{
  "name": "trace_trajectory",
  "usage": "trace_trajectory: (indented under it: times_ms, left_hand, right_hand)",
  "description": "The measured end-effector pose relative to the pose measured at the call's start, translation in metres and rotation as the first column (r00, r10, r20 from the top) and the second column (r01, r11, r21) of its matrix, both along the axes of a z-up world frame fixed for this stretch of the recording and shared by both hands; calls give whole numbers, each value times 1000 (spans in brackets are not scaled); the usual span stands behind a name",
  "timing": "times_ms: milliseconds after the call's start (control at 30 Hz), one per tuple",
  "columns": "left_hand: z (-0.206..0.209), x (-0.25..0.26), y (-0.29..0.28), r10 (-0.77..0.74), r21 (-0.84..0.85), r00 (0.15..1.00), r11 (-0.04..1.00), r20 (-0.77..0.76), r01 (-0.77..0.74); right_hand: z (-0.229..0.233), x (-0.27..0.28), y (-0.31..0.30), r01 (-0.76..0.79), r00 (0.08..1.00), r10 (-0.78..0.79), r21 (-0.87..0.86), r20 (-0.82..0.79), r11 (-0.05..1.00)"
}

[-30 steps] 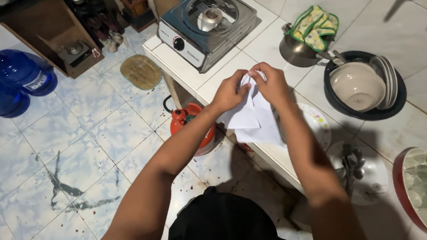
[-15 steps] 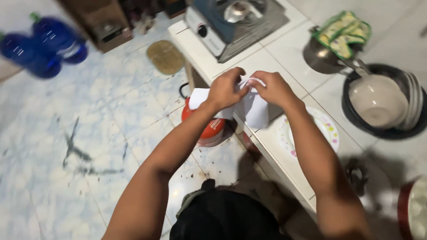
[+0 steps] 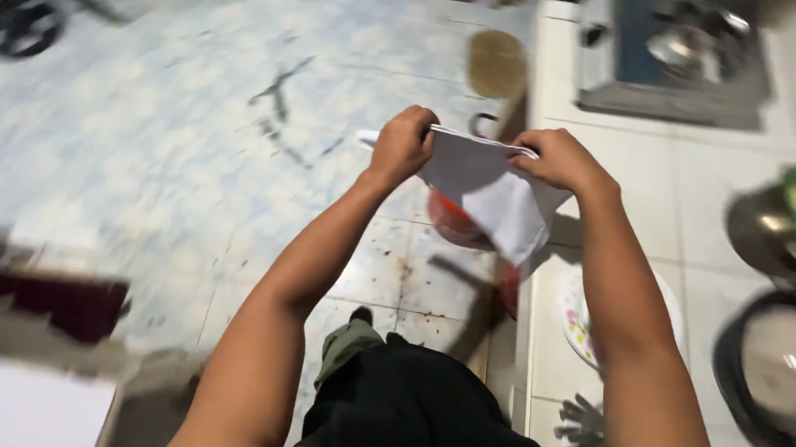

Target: The person sets a dining table by folding white napkins and placing them on a floral tablecloth. They then retrieve floral-patterned plates from a kitchen counter and place one on each napkin. The person makes separate trips between the kitchen and the table for each item type.

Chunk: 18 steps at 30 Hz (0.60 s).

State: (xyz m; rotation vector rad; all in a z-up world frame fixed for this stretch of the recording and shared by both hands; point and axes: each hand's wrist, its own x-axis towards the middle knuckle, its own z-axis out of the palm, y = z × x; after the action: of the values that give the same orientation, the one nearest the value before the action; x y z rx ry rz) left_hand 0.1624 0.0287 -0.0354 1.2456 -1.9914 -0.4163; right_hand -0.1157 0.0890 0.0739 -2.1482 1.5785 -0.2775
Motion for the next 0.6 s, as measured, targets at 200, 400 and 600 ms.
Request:
trace_trajectory:
  times_ms: [200,400,600]
  left_hand:
    - [22,135,74,387,-170,922,910,19,-378]
    - [19,257,196,649,-80,759,755,-49,-651]
    - [-2,359,371,876,-56,480,478,-48,-877]
  right_hand:
    - [-62,72,-70,-326,938,343,-208,50,922]
    - [-64,197,-60,-396,903,421,-211,87,894]
    - [-77,326,-3,-646,763,641,-163,-90,746]
